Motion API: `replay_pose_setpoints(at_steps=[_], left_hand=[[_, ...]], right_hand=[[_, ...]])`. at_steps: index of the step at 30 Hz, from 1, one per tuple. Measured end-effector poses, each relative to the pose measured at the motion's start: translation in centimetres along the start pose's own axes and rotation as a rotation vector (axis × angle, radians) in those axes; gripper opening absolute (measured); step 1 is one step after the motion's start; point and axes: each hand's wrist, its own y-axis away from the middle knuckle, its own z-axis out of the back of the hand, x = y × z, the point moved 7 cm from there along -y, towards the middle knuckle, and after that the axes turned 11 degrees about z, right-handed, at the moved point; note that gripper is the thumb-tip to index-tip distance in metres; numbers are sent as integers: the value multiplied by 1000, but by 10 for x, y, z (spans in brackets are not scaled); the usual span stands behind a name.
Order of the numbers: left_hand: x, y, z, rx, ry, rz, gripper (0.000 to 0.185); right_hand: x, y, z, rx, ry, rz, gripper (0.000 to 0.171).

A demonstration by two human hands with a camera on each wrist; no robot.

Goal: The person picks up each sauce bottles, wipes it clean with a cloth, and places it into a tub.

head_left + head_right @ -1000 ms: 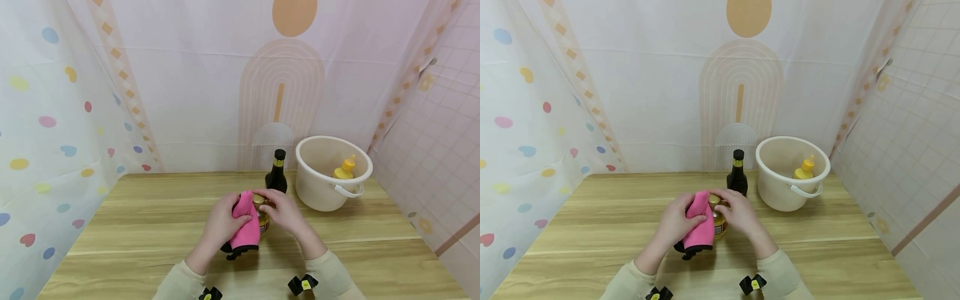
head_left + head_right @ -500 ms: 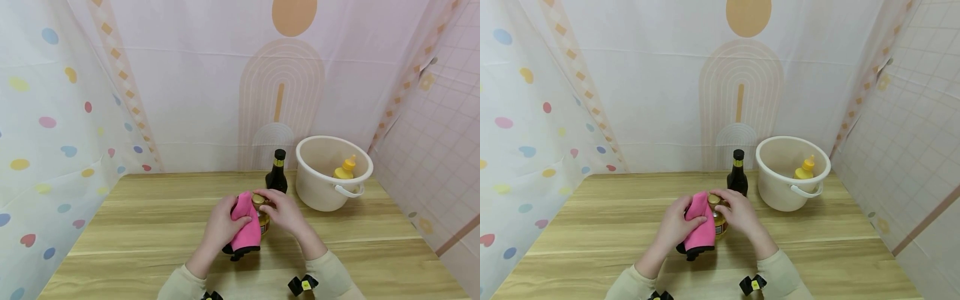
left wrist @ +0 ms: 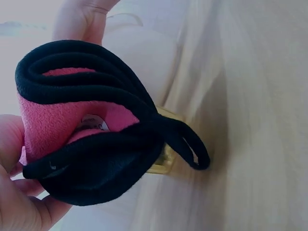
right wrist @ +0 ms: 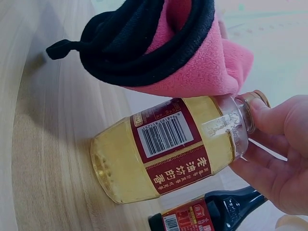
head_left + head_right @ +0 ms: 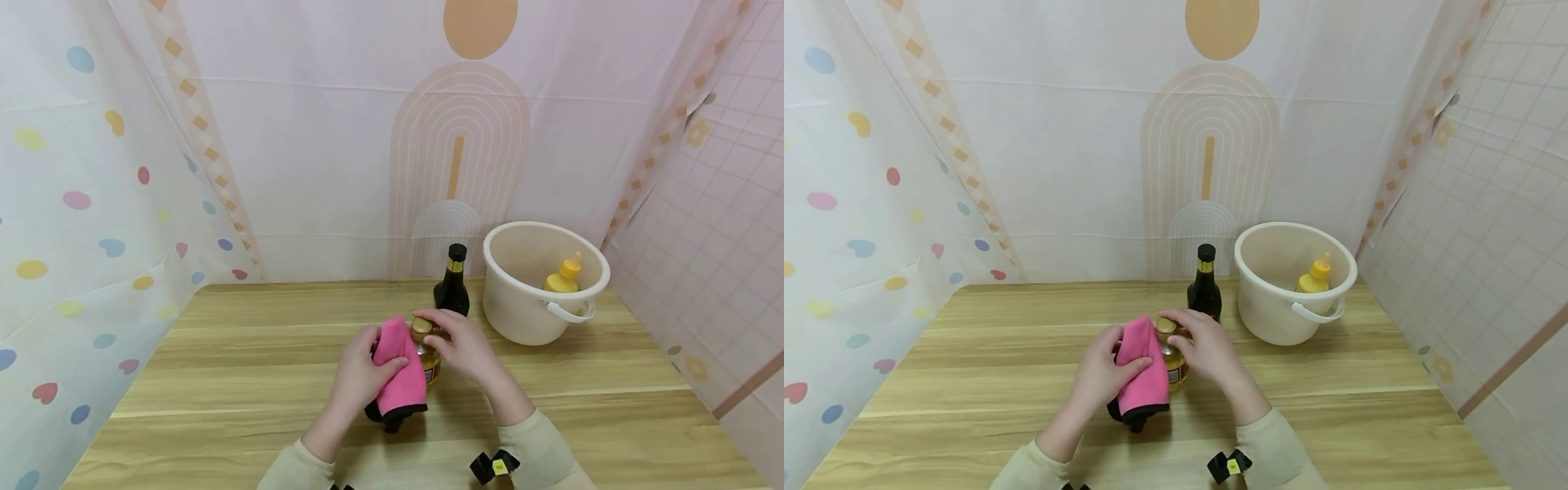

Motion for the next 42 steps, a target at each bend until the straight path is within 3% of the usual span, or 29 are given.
replay_pose_setpoints(at_steps=[13,24,32,42], left_hand=[[7,1,-1,-10,4,-7,34],[19,1,-5,44,-15,62,38],[22,-2,-6,63,-80,49,38],[39,-7,-20,174,-214,81,48]], right_hand=[[1,0,1,-2,-16,2,39],[1,1,0,-4,-14,-9,40],[1,0,0,-8,-4,2,40],[1,1,1,4,9,-7,39]])
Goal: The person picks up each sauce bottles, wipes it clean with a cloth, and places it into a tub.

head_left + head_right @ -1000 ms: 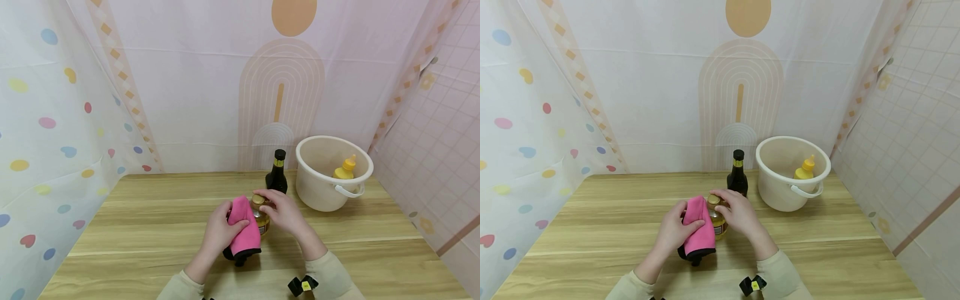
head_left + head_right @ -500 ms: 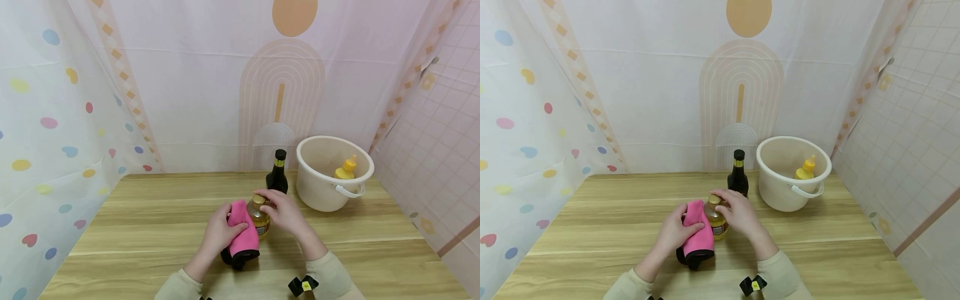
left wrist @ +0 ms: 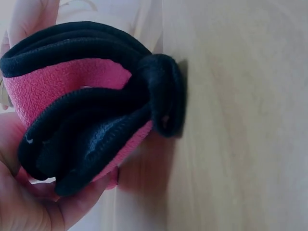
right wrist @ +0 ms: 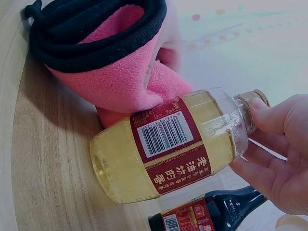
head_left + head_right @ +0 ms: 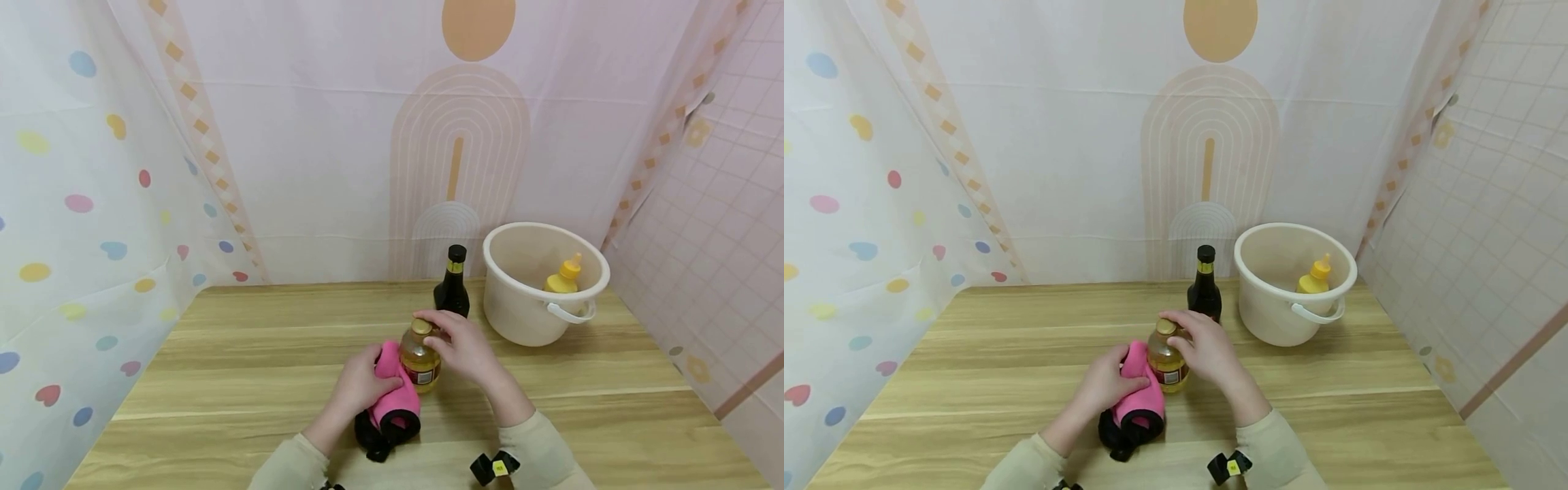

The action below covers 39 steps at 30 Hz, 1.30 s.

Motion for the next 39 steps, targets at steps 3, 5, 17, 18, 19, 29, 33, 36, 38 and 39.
replay_pose_setpoints(at_steps=[3,5,17,18,19,29,33,36,38,39], left_hand=[[-1,-2,-1,9,-25,5,49],[-2,-3,-1,14,-42,5,48],[-9,-6,-3,18,-177,-67,41],[-9,-6,-2,20,-178,-72,40],[-8,-6,0,20,-178,-74,39],[-2,-13,32,-59,-79,-5,35],[-11,-12,54,-100,58,19,41],[-23,-9,65,-110,143,7,43],[-31,-7,68,-111,174,-8,42],[-35,-6,69,-111,183,-17,42]], right_hand=[[0,0,0,-3,2,3,39],[0,0,1,-5,3,1,39],[-2,0,-1,-2,-15,-7,39],[-2,1,-1,-2,-14,-9,39],[-2,1,-1,0,-14,-8,40],[0,1,-2,6,-4,-2,41],[0,1,-2,3,-7,7,41],[0,0,-2,-2,-14,16,40],[0,0,-1,-4,-20,19,40],[0,0,-1,-6,-21,21,40]])
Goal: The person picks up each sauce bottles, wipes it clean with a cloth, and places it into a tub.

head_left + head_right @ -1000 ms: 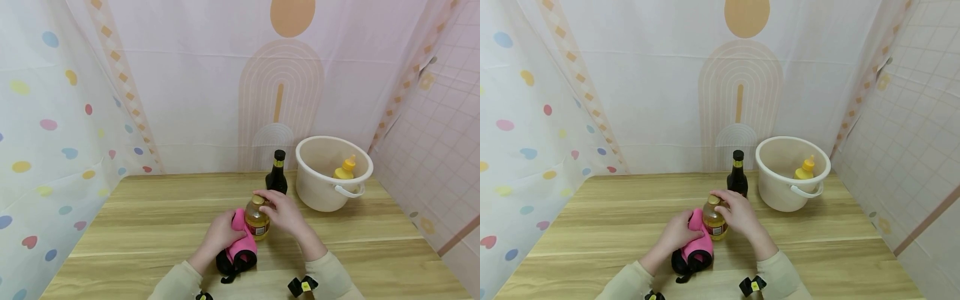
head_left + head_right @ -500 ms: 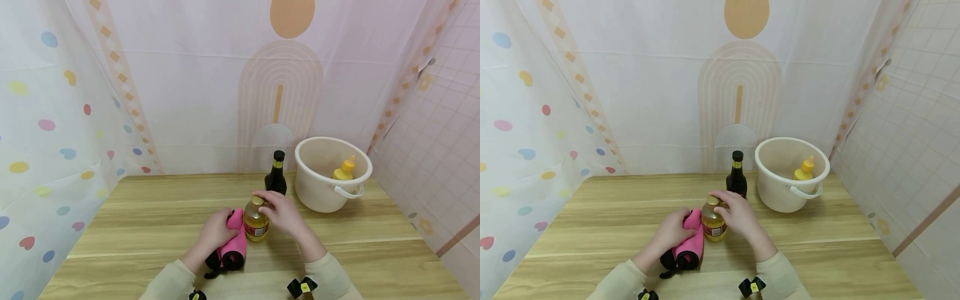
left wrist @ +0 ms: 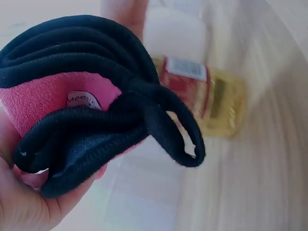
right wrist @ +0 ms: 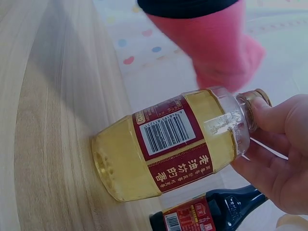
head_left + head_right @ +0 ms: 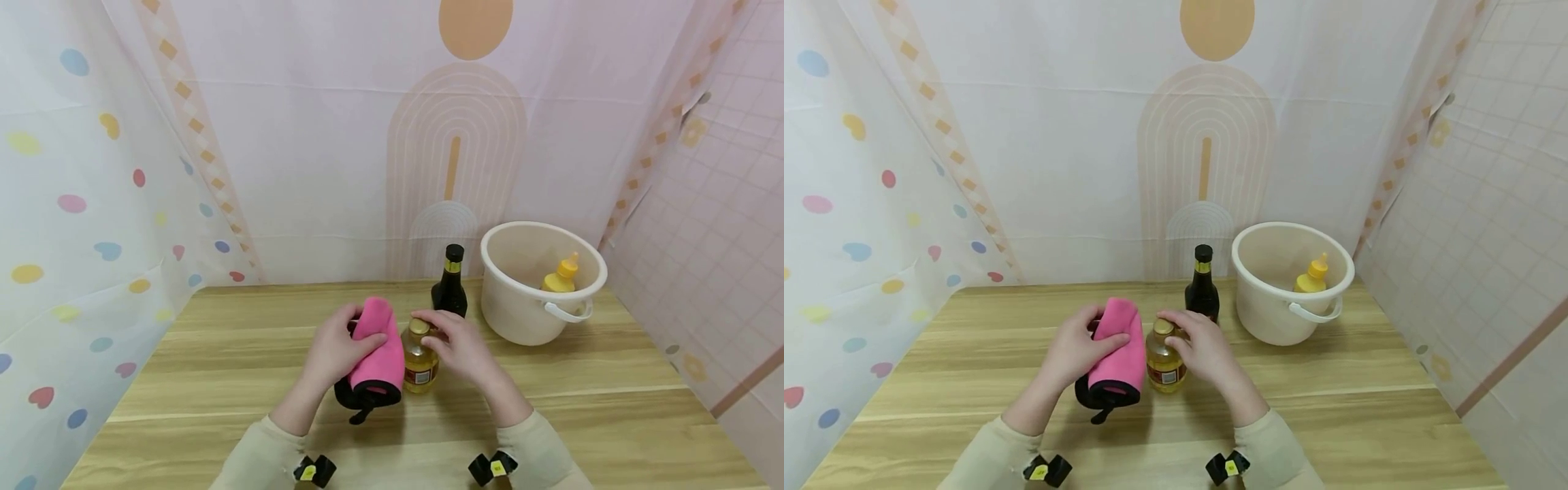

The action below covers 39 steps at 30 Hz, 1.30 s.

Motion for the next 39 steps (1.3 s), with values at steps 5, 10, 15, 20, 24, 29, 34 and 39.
replay_pose_setpoints(at_steps=[5,10,15,20,24,29,34,39], left_hand=[[-13,2,-12,25,14,-37,39],[-15,3,-23,32,-33,-68,36],[-15,4,-26,42,-107,-91,36],[-13,6,-28,62,-142,-90,36],[-9,7,-30,67,-126,-65,36],[-2,9,-30,80,-41,-26,39],[9,10,-32,79,25,12,39],[19,11,-35,65,46,30,37]], right_hand=[[1,-1,1,0,-1,8,40],[1,-1,0,5,2,5,40],[2,0,-1,8,11,10,40],[2,0,0,-1,17,9,40],[1,0,0,-7,21,8,41],[1,1,-1,-5,10,6,40],[1,1,-1,-5,6,3,41],[2,0,0,4,9,-14,40]])
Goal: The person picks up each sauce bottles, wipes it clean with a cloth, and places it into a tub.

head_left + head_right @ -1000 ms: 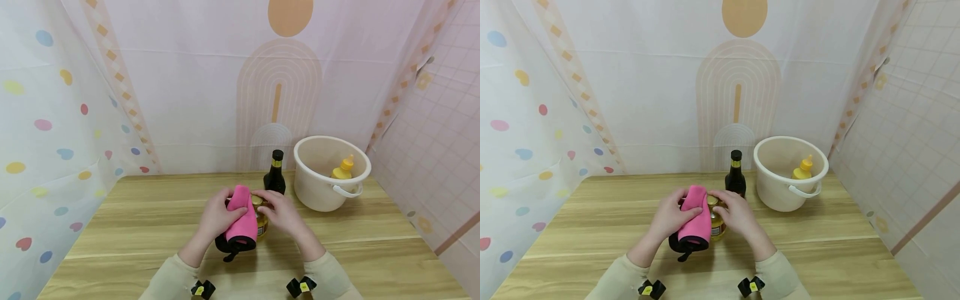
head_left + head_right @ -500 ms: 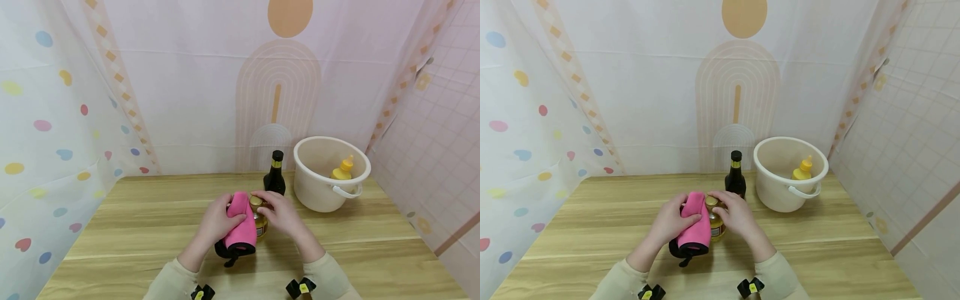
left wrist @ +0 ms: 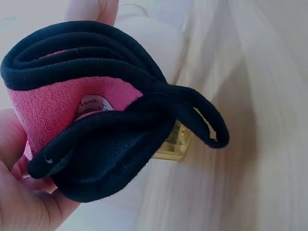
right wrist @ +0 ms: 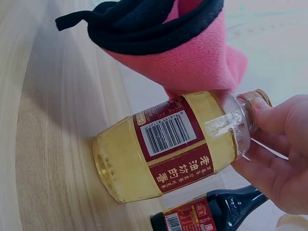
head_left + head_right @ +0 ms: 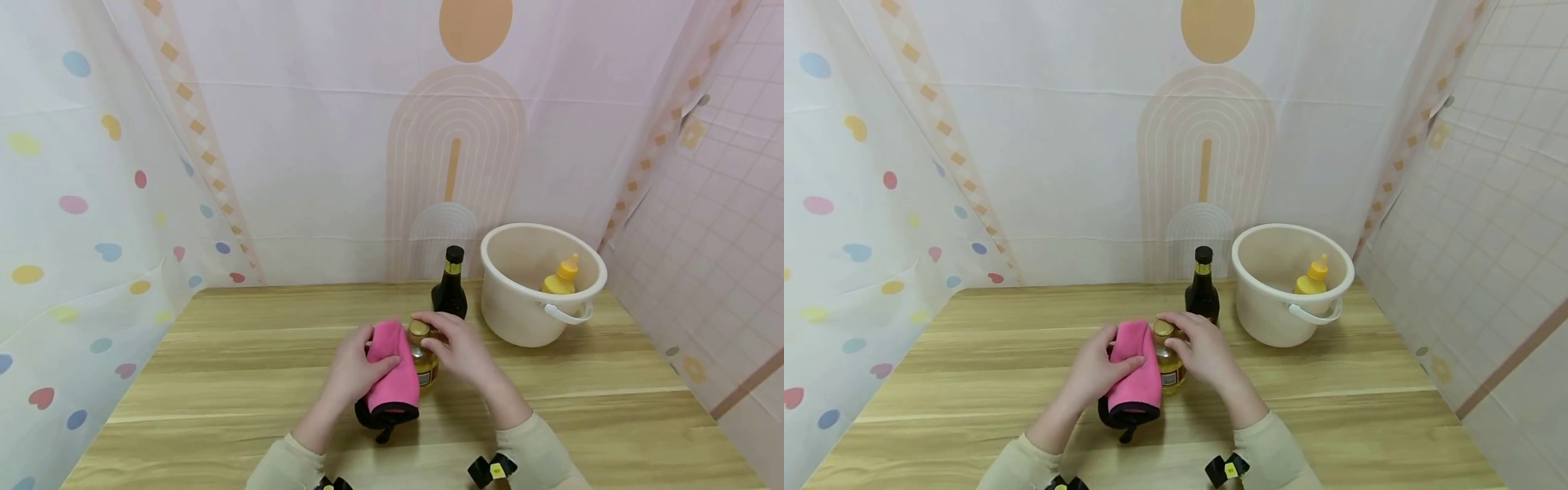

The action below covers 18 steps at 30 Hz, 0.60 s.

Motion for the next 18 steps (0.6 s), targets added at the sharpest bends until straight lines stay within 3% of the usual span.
replay_pose_setpoints(at_steps=[18], left_hand=[[23,4,-11,2,-55,-18,38]], right_hand=[[-1,0,0,4,-8,-15,40]])
